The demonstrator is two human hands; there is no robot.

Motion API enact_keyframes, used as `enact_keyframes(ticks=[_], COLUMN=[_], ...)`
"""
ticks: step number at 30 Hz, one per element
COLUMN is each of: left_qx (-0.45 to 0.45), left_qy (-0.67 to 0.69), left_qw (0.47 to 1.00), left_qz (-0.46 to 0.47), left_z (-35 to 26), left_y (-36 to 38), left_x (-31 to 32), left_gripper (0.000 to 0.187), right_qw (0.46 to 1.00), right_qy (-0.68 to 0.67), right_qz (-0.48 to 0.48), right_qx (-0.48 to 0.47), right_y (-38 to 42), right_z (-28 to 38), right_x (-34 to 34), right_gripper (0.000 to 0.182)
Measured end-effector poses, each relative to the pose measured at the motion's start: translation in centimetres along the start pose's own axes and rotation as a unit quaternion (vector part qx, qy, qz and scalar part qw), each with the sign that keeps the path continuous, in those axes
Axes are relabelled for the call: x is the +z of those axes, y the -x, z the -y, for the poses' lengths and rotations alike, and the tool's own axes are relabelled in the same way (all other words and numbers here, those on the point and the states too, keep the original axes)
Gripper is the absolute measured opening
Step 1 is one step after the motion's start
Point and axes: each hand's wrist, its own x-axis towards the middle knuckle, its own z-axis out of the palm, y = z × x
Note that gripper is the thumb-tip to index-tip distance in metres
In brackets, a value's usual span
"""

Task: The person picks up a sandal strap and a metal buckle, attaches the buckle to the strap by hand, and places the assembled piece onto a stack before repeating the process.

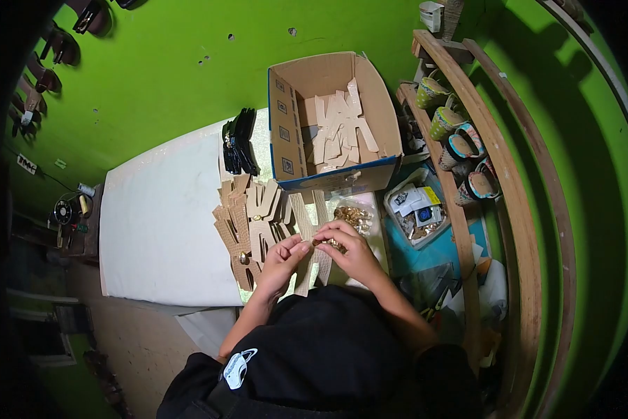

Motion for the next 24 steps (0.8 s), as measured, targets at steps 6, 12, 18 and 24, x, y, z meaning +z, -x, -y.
enact_keyframes(ticks=[6, 12, 18, 24], left_qx=[-0.007, -0.008, -0.005, 0.034], left_qy=[0.0, 0.0, -0.002, -0.012], left_qw=[1.0, 1.0, 1.0, 0.999], left_qz=[0.014, -0.002, -0.001, -0.002], left_z=[0.3, 0.0, -0.3, -0.3], left_y=[-0.2, 0.1, 0.3, 0.6], left_x=[-0.4, -0.1, 0.1, 0.9], left_gripper=[0.028, 0.028, 0.028, 0.017], right_qw=[1.0, 0.996, 0.994, 0.996], right_qy=[0.026, 0.067, 0.087, 0.071], right_qz=[-0.005, -0.015, -0.017, -0.027], right_qx=[-0.012, -0.049, -0.062, -0.053], right_y=[-0.1, 0.1, 0.1, 0.2], right_z=[0.3, 0.6, 0.5, 0.9], right_x=[-0.2, -0.2, -0.2, -0.2], right_gripper=[0.015, 0.015, 0.015, 0.012])
